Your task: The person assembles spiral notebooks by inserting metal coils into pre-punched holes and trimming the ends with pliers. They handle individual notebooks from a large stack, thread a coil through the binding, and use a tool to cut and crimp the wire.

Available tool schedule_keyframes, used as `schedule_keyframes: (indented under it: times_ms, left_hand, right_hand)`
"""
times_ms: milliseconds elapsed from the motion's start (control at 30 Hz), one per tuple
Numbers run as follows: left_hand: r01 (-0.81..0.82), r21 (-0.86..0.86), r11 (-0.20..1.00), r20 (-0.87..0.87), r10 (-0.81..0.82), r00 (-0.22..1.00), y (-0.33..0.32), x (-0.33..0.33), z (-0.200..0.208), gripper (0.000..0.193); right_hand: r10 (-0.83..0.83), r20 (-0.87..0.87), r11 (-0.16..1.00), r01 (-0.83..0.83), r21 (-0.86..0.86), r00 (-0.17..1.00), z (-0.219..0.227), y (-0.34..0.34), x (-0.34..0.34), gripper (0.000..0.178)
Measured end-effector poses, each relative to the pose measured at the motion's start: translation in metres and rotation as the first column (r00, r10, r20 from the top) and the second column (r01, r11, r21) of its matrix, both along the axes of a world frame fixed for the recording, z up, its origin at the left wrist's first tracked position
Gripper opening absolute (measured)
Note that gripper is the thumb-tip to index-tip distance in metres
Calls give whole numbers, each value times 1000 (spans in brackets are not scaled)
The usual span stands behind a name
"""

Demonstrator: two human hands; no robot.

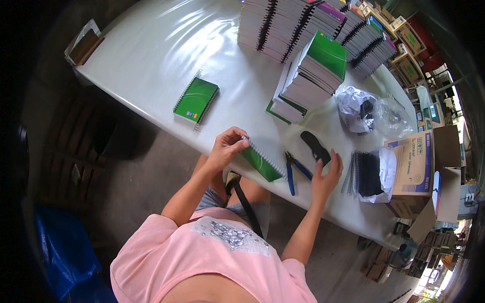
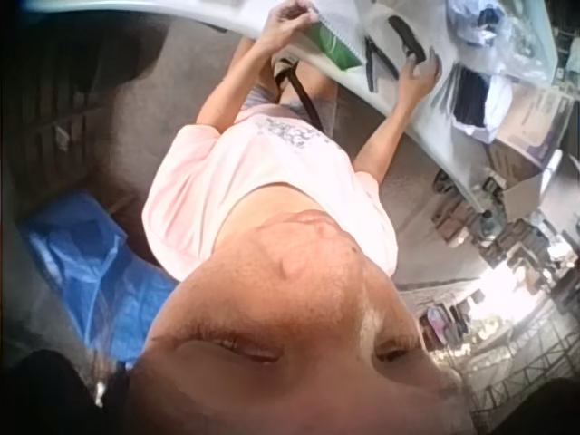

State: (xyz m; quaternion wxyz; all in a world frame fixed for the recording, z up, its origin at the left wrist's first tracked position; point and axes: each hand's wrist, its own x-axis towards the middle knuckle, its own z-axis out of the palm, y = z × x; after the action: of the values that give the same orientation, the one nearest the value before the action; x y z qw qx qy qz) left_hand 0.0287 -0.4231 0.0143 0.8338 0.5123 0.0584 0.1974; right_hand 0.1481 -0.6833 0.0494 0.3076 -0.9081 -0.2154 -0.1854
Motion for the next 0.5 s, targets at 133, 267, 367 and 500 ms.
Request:
schedule_keyframes:
  times_ms: [133,267,367,500]
  left_hand:
    - [-118,-64,991,-35,116,993,-4,-5,5,17]
    - [-254,45,966,71,250,966,-7,-7,6,43]
    - [-313,167,935,74,305,949,-11,-9,13,66]
    - [-525,307,794,233,472,850,-13,-14,15,81]
  right_hand:
    - [-17,-108,951,-17,-307,994,-19,19,-68,57]
    - [-29,-153,922,-32,-385,988,-23,19,-74,49]
    - [-71,-189,993,52,-108,979,-15,23,-63,45]
    - [234,-150,948,-192,254,961,60,67,-98,41]
